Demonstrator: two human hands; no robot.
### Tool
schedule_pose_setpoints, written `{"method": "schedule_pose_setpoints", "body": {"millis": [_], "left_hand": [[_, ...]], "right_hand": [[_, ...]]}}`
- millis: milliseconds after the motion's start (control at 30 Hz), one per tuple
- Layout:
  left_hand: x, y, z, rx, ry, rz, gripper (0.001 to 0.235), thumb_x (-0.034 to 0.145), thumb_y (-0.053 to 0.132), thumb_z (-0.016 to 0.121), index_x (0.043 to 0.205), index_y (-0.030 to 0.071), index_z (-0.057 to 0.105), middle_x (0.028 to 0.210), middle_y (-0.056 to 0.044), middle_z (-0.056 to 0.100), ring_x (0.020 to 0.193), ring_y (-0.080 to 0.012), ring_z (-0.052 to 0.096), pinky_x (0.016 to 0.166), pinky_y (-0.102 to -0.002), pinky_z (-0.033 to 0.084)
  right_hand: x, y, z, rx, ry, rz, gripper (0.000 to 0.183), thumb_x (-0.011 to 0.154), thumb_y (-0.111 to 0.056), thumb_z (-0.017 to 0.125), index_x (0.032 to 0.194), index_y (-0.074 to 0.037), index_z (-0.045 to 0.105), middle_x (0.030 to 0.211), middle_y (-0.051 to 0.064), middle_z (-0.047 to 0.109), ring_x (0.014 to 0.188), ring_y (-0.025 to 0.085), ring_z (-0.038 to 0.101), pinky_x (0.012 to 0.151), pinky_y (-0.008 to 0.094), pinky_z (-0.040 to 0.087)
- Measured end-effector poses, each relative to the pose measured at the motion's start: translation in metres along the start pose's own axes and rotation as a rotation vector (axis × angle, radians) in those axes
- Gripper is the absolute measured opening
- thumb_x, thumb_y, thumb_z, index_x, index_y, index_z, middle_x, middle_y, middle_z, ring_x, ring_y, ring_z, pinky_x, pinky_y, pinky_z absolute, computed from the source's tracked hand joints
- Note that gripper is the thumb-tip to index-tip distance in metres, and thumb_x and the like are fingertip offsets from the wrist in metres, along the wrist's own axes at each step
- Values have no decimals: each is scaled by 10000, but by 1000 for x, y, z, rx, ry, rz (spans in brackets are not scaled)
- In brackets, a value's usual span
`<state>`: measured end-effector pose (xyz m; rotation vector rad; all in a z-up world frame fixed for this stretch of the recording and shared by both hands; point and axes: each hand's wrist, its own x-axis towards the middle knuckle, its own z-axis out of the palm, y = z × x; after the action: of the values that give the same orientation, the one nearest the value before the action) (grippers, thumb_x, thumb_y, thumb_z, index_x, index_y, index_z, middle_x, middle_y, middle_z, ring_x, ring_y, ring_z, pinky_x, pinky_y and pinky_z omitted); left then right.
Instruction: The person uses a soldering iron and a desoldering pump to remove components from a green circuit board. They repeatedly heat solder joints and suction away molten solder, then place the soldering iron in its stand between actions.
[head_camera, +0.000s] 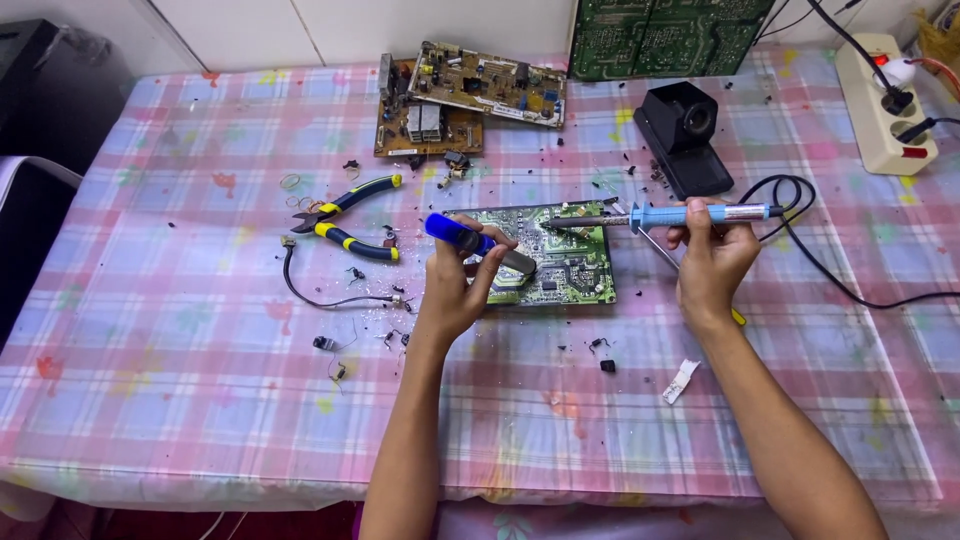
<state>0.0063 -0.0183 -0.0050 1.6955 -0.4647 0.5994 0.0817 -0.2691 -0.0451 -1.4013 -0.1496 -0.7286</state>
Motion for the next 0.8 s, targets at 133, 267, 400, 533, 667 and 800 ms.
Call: {"method": "schedule_pose_setpoints", "body": {"millis": [133,267,400,533,667,800], "left_hand": [[0,0,1,-15,-1,-8,238,894,48,519,1038,8,335,856,-175,630,814,-363,656,590,-399,563],[1,-1,0,-4,-5,-15,241,894,44,512,1044,5,327,859,-179,633,806,-369,652,595,-409,565],[-1,-3,0,1,-7,-13,242,897,53,511,1041,1,324,864,-176,638,805,-358,656,597,-397,567],[0,-1,1,8,-9,-4,240,894,51,514,1034,-8,329,865,-178,640,797,-356,655,598,-403,572],[-1,-8,1,-2,14,-14,237,897,59,515,1036,-3,333,864,-171,641,794,-341,659,586,-381,572],[-1,-7,2,3,29,-16,246,894,59,521,1044,14,332,860,-153,646,780,-328,662,585,-379,574]], "right_hand": [[0,2,0,1,-8,6,162,950,-93,581,896,57,552,733,150,562,511,146,540,468,247,481],[0,4,-3,-9,-16,-30,157,956,-79,579,888,62,561,712,147,547,506,164,549,465,260,486],[-4,-4,-10,-78,-62,-93,142,933,-27,645,892,89,574,708,187,554,510,206,563,468,293,488],[-13,-14,-15,-76,-95,-60,149,877,-32,693,904,80,599,760,214,589,540,198,582,480,300,496],[-22,-25,-14,-12,-96,61,154,878,-83,660,931,44,593,853,208,618,565,169,590,503,259,515],[-21,-14,-16,118,-35,231,116,865,-93,634,938,-26,574,901,169,635,549,117,596,475,192,516]]}}
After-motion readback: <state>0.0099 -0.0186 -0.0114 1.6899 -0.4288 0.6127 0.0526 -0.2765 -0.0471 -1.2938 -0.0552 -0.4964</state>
